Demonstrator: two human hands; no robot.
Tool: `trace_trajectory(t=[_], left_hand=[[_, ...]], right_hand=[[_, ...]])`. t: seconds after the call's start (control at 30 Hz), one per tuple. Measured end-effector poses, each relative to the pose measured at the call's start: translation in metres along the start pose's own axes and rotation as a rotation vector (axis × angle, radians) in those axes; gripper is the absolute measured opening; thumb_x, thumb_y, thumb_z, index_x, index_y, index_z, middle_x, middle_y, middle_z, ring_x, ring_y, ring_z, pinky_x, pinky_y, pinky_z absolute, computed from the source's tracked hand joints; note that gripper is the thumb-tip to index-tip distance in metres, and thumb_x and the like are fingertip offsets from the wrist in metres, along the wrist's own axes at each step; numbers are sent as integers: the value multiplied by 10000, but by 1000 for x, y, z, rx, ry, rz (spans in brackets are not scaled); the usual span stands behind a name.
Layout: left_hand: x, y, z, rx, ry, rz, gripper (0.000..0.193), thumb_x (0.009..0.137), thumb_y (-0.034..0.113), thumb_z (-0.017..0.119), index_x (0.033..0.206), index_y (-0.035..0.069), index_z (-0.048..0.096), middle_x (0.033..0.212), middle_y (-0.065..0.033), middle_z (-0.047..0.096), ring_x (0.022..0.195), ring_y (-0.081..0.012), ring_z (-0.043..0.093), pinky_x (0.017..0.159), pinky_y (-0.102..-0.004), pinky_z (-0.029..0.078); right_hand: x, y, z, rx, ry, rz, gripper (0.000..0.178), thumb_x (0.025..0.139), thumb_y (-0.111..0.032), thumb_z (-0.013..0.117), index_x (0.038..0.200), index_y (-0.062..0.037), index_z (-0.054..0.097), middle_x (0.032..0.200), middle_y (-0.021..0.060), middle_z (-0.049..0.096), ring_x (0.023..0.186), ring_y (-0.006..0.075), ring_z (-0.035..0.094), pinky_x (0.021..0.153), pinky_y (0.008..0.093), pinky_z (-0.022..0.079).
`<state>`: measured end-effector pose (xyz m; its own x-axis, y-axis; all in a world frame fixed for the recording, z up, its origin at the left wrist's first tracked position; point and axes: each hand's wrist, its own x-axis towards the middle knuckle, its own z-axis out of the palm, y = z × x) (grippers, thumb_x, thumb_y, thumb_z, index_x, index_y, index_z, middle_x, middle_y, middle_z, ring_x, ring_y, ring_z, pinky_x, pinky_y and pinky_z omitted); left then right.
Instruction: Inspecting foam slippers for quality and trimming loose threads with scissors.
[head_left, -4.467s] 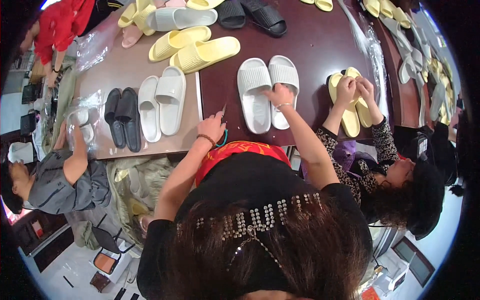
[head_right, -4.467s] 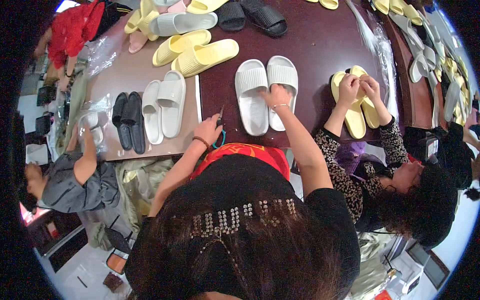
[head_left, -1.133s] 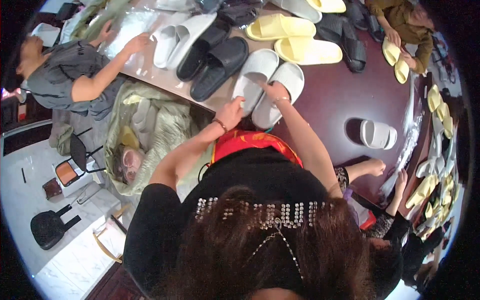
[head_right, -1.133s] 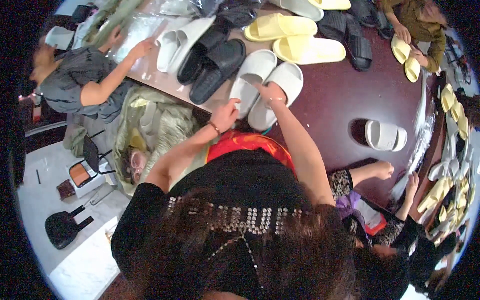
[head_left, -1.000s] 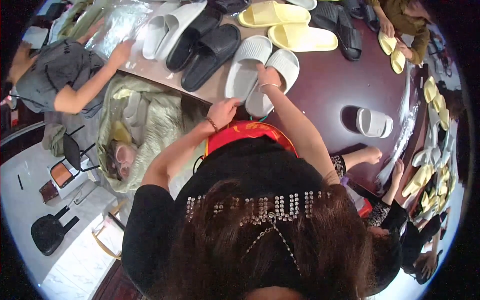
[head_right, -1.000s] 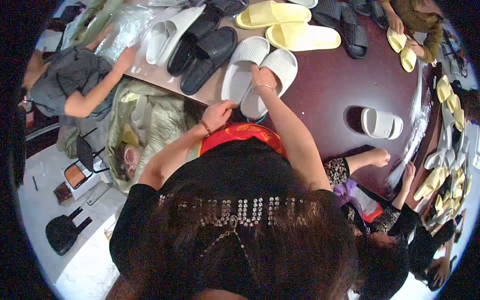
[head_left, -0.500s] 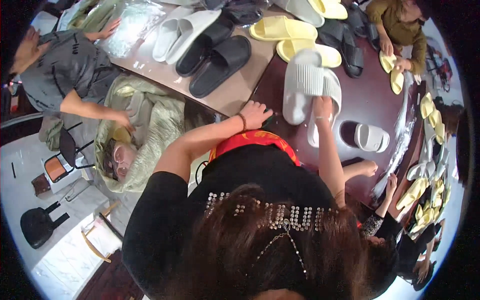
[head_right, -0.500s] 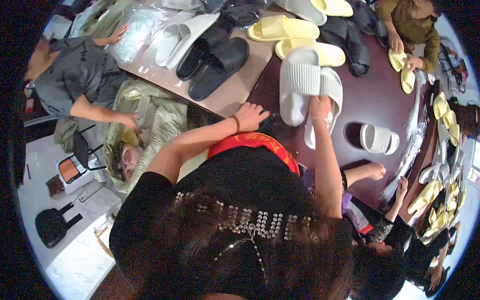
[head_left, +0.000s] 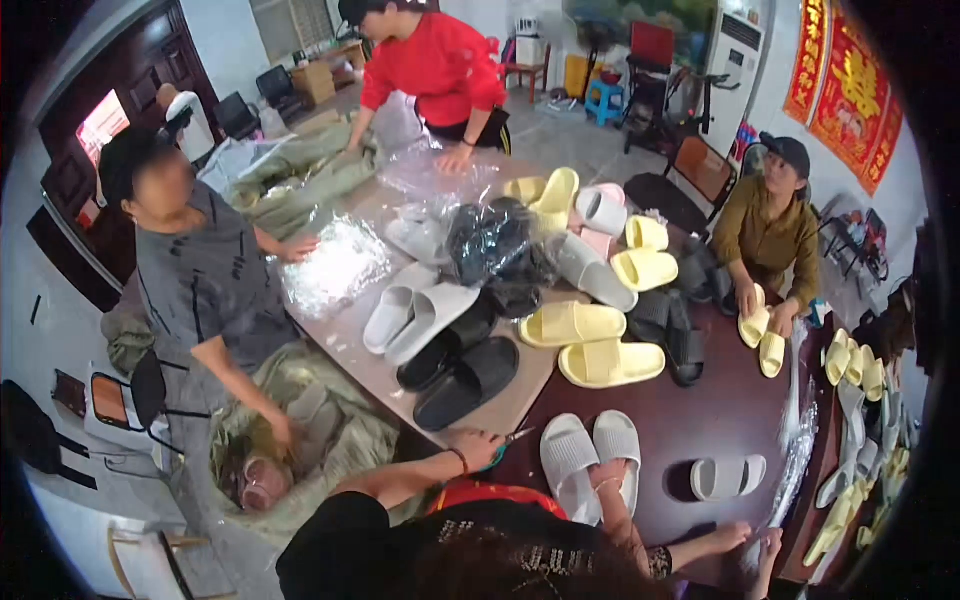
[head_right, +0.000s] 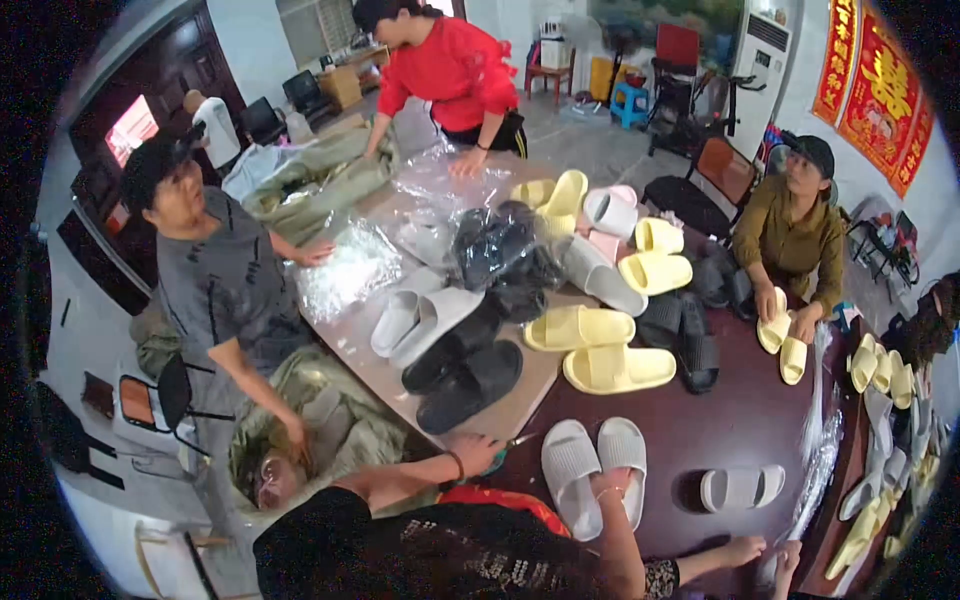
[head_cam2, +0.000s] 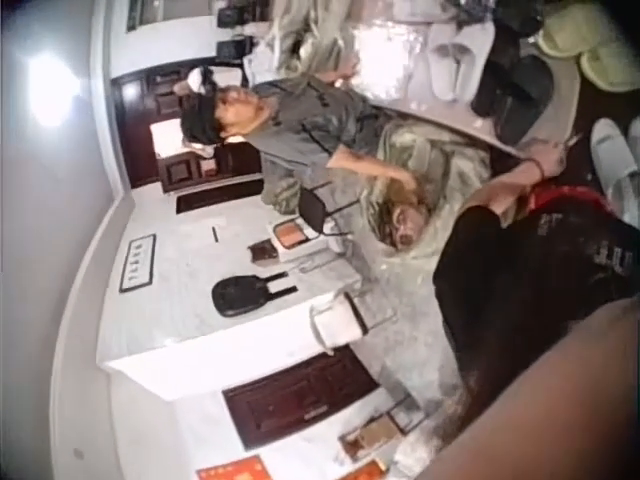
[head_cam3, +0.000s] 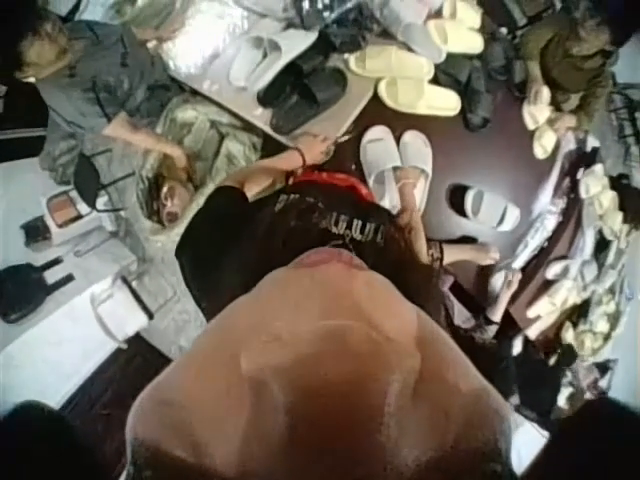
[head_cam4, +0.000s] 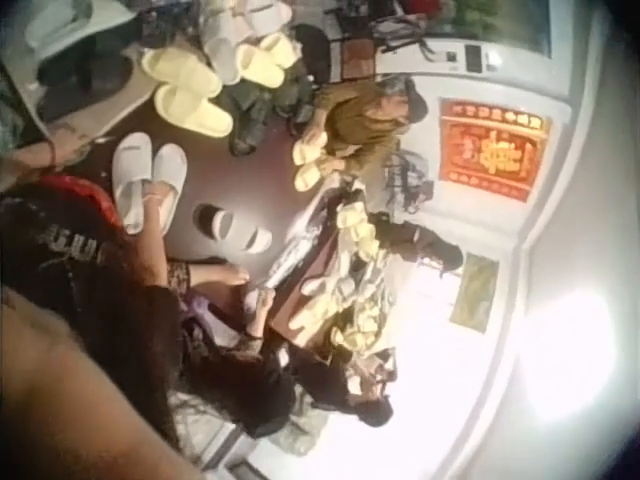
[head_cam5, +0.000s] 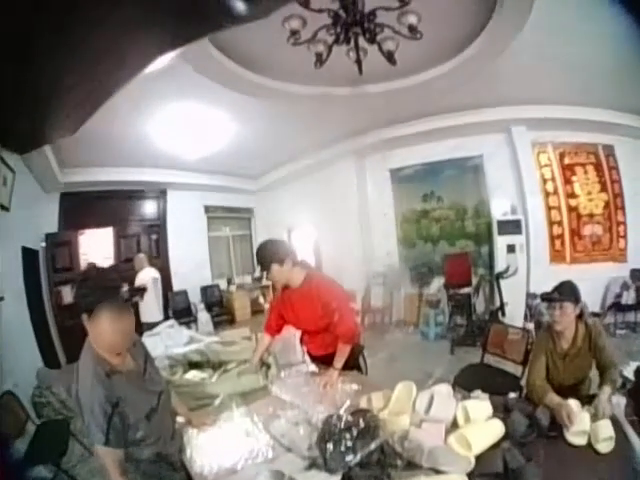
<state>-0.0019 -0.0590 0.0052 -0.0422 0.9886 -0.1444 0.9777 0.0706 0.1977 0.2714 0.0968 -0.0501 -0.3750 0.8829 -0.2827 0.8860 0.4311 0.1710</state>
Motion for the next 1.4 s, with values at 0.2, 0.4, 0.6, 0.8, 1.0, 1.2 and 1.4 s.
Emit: trace_trajectory(t=[0.2, 0.4, 0.6, 0.8, 1.0, 1.2, 1.4], left_hand=[[49, -46, -48, -50, 364, -352, 379, 646, 255, 587, 952, 65, 467, 876, -120, 489, 882, -289, 475, 716, -397, 396], [104, -114, -21, -355, 248, -429, 521, 581, 314, 627, 996, 36, 481, 1053, -158, 447, 972, -324, 433, 792, -442, 370], [125, -117, -27, -220, -164, -436, 527, 588, 305, 616, 1025, 31, 509, 1166, -174, 398, 1049, -326, 394, 859, -454, 334], [112, -72, -36, -236, -208, -429, 475, 632, 362, 580, 986, 47, 549, 1151, -178, 413, 1079, -322, 369, 869, -461, 317], [123, -68, 8, -460, 331, -483, 354, 711, 329, 465, 653, 14, 615, 638, -214, 548, 597, -340, 563, 559, -429, 432], [100, -72, -55, -640, 571, -229, 410, 709, 355, 578, 722, -55, 570, 726, -254, 543, 651, -335, 551, 599, -400, 411], [106, -94, -15, -413, 256, -456, 463, 683, 423, 568, 760, -33, 546, 805, -252, 544, 801, -401, 512, 667, -438, 404]], right_hand=[[1, 8, 0, 292, 93, 36, 690, 655, -436, 552, 1157, 15, 406, 1219, 169, 381, 1152, 302, 286, 956, 399, 201], [4, 6, -31, 574, 86, -65, 735, 597, -454, 597, 1161, -20, 414, 1222, 227, 342, 1147, 375, 253, 966, 469, 133], [-17, 3, -36, 495, 231, 29, 748, 572, -497, 607, 1125, -18, 451, 1162, 245, 387, 1117, 400, 278, 968, 471, 127], [-8, 2, -15, 381, 222, 27, 626, 619, -461, 591, 1068, -33, 507, 1119, 246, 418, 1087, 395, 312, 938, 482, 184], [-7, 15, 15, 568, 121, -11, 278, 657, -208, 567, 820, 18, 566, 903, 227, 518, 937, 379, 423, 896, 444, 266], [-13, -12, -53, 950, 641, 106, 135, 566, -24, 508, 686, 38, 505, 791, 203, 483, 755, 360, 461, 699, 413, 394], [-24, 22, -41, 566, 470, 305, 107, 540, -67, 504, 637, -21, 501, 732, 170, 505, 684, 325, 499, 591, 425, 402]])
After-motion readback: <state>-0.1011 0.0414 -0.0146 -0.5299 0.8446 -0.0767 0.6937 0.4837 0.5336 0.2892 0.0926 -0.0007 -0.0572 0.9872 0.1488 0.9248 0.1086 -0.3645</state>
